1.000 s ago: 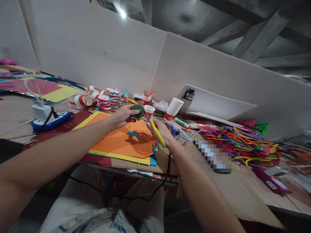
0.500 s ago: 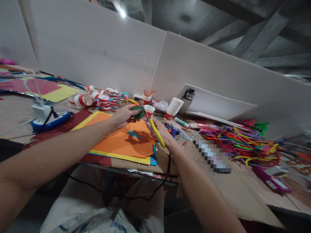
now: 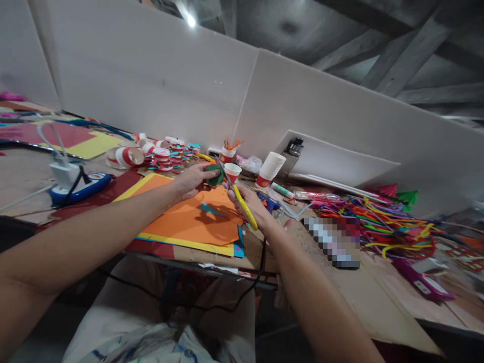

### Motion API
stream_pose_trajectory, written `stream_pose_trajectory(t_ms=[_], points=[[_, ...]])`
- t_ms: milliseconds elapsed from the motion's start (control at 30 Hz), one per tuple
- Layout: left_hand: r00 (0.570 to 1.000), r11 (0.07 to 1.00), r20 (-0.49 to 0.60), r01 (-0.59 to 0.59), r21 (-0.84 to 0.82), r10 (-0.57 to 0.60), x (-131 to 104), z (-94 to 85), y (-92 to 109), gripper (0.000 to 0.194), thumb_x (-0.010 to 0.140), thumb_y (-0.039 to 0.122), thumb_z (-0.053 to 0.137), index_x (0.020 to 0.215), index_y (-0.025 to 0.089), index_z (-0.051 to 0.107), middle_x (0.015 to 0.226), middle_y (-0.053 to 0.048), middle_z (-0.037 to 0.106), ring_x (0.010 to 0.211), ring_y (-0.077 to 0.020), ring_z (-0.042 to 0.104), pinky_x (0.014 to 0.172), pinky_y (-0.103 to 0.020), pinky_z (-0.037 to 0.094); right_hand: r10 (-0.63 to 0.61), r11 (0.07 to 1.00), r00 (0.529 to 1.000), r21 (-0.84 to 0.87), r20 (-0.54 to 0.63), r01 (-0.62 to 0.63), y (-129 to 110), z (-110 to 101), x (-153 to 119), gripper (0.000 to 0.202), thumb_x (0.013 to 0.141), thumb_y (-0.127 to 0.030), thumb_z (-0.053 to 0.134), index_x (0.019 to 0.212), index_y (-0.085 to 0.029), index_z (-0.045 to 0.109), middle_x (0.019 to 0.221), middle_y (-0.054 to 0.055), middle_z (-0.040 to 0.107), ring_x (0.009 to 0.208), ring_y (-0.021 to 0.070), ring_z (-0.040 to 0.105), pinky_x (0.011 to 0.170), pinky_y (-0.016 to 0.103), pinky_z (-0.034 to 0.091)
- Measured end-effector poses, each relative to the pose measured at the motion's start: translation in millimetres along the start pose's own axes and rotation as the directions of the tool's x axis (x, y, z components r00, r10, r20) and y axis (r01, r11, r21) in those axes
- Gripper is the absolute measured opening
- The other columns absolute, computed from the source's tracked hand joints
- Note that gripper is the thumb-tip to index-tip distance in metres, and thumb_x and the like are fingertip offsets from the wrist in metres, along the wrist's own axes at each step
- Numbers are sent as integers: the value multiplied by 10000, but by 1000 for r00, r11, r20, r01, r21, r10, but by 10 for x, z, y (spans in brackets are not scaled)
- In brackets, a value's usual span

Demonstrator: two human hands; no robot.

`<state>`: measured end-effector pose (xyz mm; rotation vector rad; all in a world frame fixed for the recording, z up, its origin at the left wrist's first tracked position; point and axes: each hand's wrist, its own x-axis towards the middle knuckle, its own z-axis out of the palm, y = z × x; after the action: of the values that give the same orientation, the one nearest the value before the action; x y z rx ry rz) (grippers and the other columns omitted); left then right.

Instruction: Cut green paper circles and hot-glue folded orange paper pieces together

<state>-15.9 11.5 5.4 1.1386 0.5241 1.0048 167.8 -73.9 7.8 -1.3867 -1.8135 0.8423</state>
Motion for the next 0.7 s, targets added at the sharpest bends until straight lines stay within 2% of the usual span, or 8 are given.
stream_pose_trajectory(t_ms=[400, 567, 700], points=[[999, 999, 9, 37, -13, -36, -18, 16, 62, 249, 618, 190, 820, 813, 124, 679, 635, -20, 647, 502, -90, 553, 439, -178, 402, -23, 999, 1000, -27, 1, 23, 3, -5, -5, 371, 823, -584, 554, 867, -218, 510, 645, -45, 385, 534, 95, 372, 475, 211, 342], [999, 999, 10, 32, -36, -32, -9, 11, 34, 226, 651, 210, 808, 806, 131, 664, 638, -14, 650, 493, -83, 549, 430, -175, 394, -34, 999, 999, 1, -15, 34, -18, 16, -11, 392, 812, -597, 560, 872, -211, 519, 642, -46, 384, 538, 97, 381, 493, 220, 357], [999, 997, -49, -10, -82, 6, 13, -3, 3, 214, 680, 244, 799, 816, 150, 662, 668, 2, 655, 503, -75, 546, 435, -173, 403, -34, 999, 999, -5, -18, 34, -12, 26, -6, 397, 812, -603, 558, 857, -212, 506, 657, -41, 398, 554, 99, 394, 496, 220, 358]])
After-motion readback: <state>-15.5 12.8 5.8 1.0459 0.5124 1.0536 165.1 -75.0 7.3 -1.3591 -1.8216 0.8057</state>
